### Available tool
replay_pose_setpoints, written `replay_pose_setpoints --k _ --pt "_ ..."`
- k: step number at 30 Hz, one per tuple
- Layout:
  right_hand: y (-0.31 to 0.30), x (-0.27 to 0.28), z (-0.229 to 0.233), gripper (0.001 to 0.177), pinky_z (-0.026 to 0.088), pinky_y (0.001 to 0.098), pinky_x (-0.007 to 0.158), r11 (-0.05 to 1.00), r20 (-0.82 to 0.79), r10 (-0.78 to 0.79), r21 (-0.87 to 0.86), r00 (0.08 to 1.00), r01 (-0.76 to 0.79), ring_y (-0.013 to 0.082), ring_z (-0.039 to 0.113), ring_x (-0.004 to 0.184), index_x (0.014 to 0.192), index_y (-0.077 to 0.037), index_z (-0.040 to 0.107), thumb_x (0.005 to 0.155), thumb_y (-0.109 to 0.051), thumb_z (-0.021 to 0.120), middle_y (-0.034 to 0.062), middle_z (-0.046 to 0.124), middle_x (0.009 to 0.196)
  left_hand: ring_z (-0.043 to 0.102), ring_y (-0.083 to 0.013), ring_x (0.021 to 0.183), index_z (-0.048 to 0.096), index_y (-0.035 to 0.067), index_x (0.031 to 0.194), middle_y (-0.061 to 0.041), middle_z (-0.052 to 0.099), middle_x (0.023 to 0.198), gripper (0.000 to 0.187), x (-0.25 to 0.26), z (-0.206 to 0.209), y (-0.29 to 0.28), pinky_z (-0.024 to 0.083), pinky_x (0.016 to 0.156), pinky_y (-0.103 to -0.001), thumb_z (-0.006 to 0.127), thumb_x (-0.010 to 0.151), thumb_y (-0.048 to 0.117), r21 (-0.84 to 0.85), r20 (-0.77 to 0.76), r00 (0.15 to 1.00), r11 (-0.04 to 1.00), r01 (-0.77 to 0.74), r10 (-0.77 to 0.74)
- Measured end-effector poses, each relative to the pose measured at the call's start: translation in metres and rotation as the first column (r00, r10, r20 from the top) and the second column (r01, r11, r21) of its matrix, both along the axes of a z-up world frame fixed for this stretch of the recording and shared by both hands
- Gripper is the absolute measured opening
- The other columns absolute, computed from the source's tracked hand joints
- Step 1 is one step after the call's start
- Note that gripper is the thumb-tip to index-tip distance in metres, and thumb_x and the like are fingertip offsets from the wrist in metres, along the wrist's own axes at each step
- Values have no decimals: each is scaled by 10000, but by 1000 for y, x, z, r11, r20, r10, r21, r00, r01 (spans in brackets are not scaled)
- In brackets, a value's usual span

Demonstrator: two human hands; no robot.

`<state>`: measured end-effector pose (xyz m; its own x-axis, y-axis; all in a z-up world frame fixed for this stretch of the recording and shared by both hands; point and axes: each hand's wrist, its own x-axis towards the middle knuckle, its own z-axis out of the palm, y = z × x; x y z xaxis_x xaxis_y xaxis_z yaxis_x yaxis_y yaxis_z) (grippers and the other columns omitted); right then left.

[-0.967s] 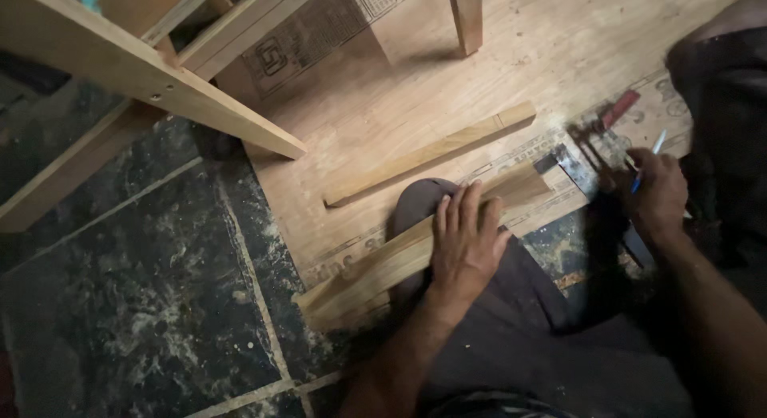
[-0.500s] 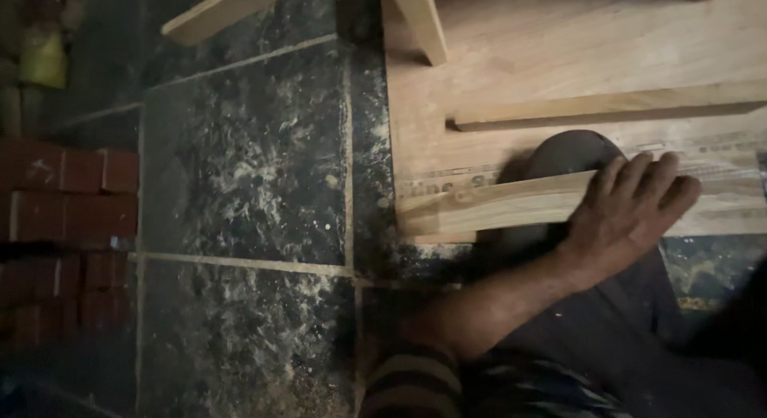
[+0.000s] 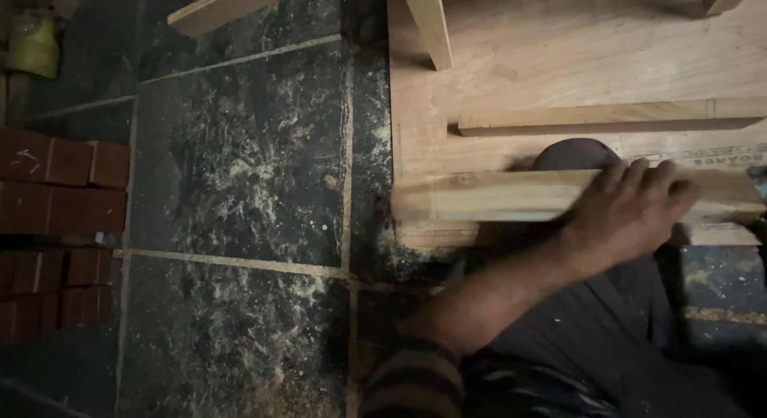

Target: The recorder marks measurements on wood pieces using a pen and a combination square while seated on the floor in a workshop.

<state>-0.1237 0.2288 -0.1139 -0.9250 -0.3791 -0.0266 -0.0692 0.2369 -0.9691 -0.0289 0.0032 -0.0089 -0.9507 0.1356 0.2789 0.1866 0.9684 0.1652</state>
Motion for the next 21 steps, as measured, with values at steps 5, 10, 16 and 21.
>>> replay_pose_setpoints --k 5,10,16,21 --pt "-11 7 21 380 538 421 995 987 158 60 -158 986 -35 254 630 1046 1287 5 534 1136 -338 593 157 594 1059 738 -202 830 576 136 1368 -84 764 987 656 -50 15 -24 591 753 -420 709 762 349 328 502 845 945 11 -184" --pt "-19 -2 35 388 542 410 1008 979 207 67 -203 976 -24 236 631 1048 1295 17 515 1147 -338 571 151 584 1050 748 -222 932 712 152 1197 -76 769 1002 567 -76 11 -43 594 807 -419 760 728 467 329 455 864 942 64 -218" --pt "-29 -3 43 370 496 458 1056 972 278 8 -227 960 58 254 635 1059 1229 43 567 1143 -316 581 169 640 1077 726 -256 1042 692 86 1178 -114 756 1106 612 -57 -10 -56 570 934 -457 665 855 605 173 212 968 980 95 -132" --pt "-40 -1 58 406 476 436 1076 982 363 -10 -171 932 78 268 628 1140 1225 59 591 1113 -324 516 187 658 1198 692 -265 1144 635 92 1340 -131 719 1256 693 5 35 -123 523 1041 -440 650 878 609 233 313 950 970 -75 -2"
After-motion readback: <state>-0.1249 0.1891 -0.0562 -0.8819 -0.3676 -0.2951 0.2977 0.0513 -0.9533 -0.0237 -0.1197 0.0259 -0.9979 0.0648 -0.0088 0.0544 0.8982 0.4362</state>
